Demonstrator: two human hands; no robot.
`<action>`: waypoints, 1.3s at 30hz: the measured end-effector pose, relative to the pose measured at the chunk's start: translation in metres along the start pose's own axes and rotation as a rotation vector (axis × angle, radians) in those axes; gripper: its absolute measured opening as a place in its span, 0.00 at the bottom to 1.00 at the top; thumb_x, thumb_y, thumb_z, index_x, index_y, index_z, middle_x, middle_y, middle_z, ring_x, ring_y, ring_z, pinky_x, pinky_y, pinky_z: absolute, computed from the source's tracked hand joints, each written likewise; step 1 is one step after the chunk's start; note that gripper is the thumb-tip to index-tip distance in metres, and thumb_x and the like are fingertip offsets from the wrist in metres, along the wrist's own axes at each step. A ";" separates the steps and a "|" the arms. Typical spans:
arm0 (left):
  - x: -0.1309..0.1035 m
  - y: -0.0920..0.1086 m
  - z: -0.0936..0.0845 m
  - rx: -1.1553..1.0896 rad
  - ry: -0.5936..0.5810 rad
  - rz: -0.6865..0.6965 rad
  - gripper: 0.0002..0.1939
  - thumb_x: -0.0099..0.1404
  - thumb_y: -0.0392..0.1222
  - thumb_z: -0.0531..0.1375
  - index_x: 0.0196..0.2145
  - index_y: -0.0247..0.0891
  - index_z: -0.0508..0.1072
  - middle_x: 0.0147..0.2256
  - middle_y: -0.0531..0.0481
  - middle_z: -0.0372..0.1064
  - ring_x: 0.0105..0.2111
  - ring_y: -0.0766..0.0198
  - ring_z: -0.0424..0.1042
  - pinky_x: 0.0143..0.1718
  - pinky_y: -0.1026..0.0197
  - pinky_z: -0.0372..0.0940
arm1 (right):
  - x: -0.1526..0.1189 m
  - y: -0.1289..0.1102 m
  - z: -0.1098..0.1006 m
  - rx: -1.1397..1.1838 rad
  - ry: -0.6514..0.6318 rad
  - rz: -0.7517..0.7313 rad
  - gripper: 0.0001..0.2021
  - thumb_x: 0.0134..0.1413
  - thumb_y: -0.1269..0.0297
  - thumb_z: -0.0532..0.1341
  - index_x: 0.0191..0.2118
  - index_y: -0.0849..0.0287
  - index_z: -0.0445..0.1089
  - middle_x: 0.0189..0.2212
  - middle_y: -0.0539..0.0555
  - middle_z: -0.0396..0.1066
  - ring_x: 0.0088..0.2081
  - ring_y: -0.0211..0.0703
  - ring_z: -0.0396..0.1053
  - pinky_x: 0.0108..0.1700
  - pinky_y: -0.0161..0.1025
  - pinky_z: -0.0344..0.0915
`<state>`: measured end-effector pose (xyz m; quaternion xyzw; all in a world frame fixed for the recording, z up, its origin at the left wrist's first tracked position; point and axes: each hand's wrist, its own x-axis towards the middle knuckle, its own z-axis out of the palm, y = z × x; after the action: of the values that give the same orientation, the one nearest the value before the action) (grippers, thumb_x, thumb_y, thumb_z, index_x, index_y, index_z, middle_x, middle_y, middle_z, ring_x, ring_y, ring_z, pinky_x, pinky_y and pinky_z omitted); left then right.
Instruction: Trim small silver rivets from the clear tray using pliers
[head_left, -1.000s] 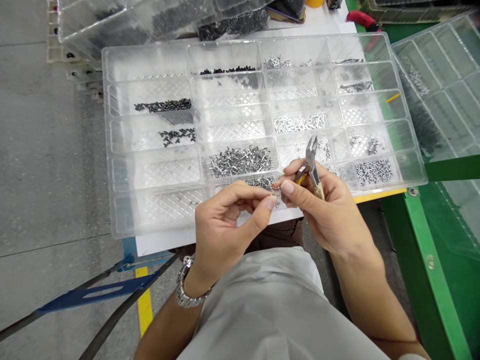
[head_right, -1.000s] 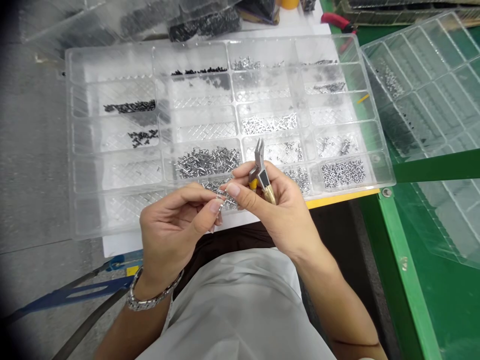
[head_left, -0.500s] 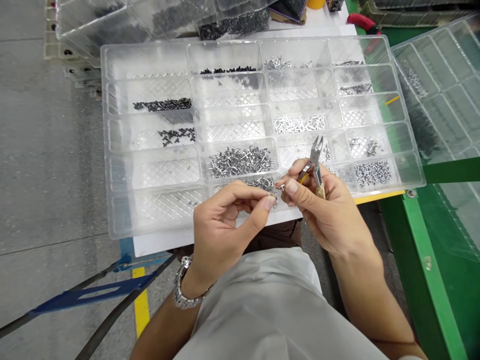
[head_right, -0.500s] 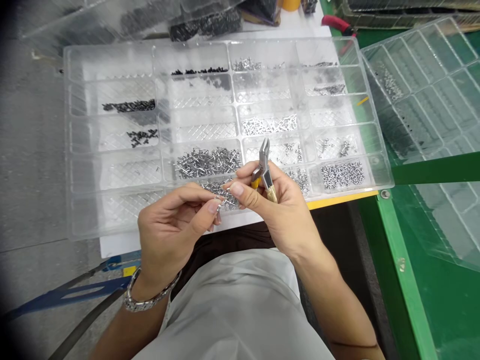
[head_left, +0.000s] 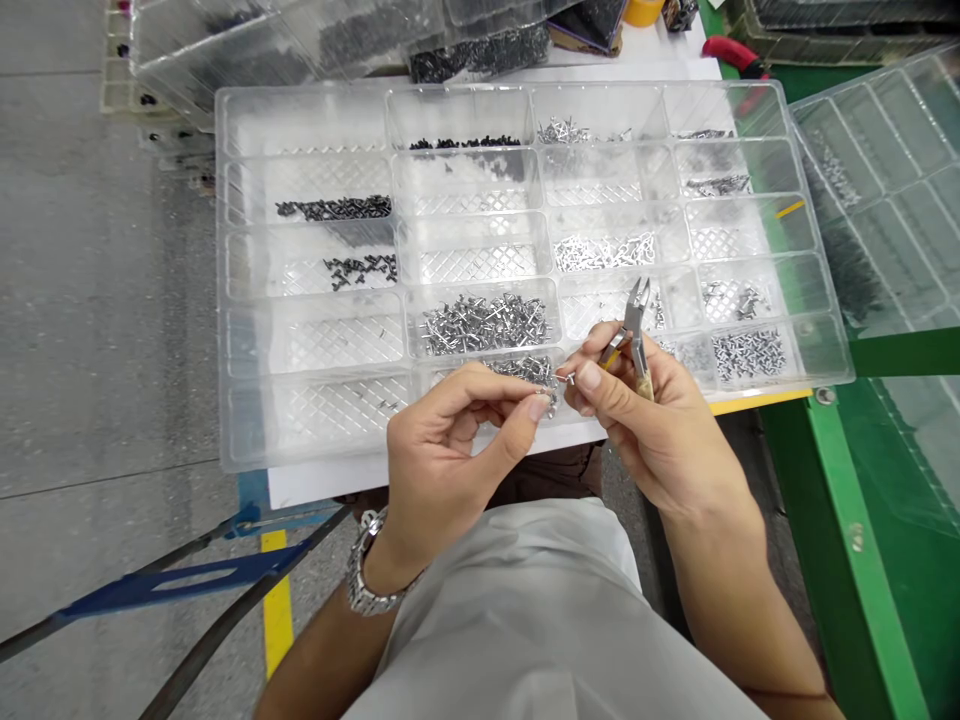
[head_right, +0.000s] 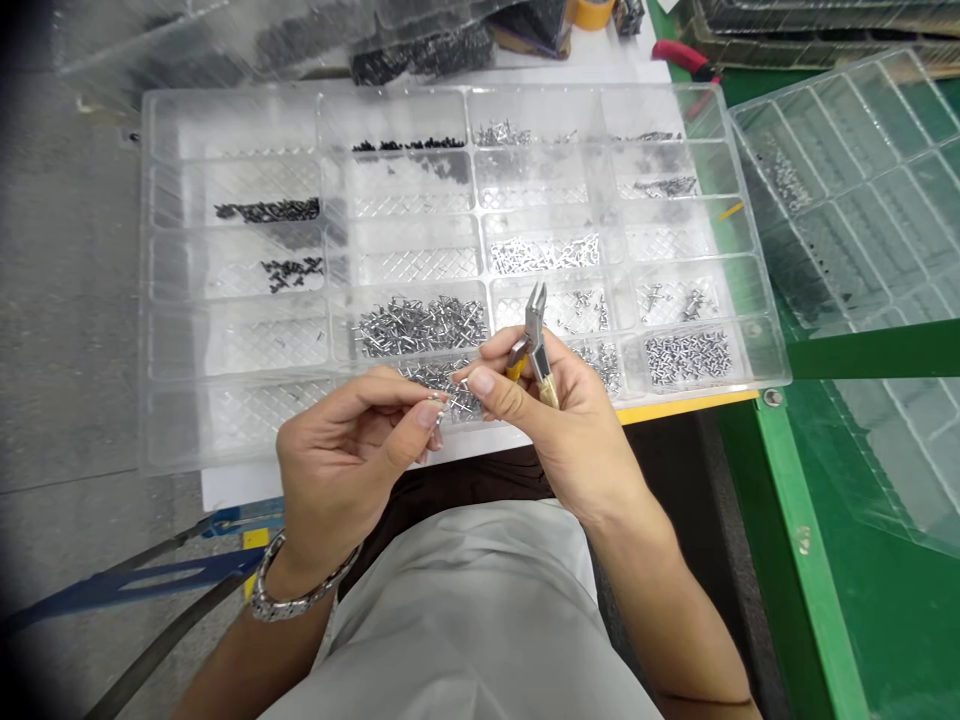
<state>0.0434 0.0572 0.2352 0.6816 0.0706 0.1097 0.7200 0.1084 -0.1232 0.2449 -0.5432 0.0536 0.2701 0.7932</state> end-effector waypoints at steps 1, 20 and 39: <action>0.000 -0.001 0.000 0.001 0.001 0.010 0.05 0.72 0.33 0.73 0.41 0.41 0.87 0.34 0.50 0.79 0.32 0.67 0.78 0.33 0.63 0.74 | 0.000 0.000 0.000 0.012 -0.001 0.000 0.11 0.62 0.62 0.80 0.46 0.48 0.81 0.39 0.47 0.80 0.37 0.38 0.71 0.44 0.35 0.73; -0.001 -0.003 0.001 -0.081 -0.022 -0.024 0.05 0.76 0.33 0.68 0.39 0.38 0.79 0.34 0.51 0.74 0.32 0.66 0.75 0.33 0.62 0.71 | 0.001 0.002 0.001 0.083 0.019 -0.020 0.09 0.64 0.66 0.79 0.45 0.48 0.83 0.40 0.46 0.82 0.39 0.35 0.74 0.45 0.31 0.74; 0.011 0.015 -0.001 -0.494 -0.095 -0.292 0.19 0.73 0.44 0.58 0.25 0.40 0.60 0.25 0.54 0.54 0.24 0.64 0.62 0.28 0.56 0.53 | -0.001 0.014 0.001 -0.024 0.052 -0.104 0.12 0.62 0.64 0.81 0.47 0.46 0.82 0.41 0.47 0.83 0.41 0.37 0.80 0.48 0.34 0.78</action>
<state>0.0529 0.0616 0.2505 0.4727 0.1052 -0.0133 0.8748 0.1009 -0.1188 0.2343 -0.5615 0.0427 0.2147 0.7980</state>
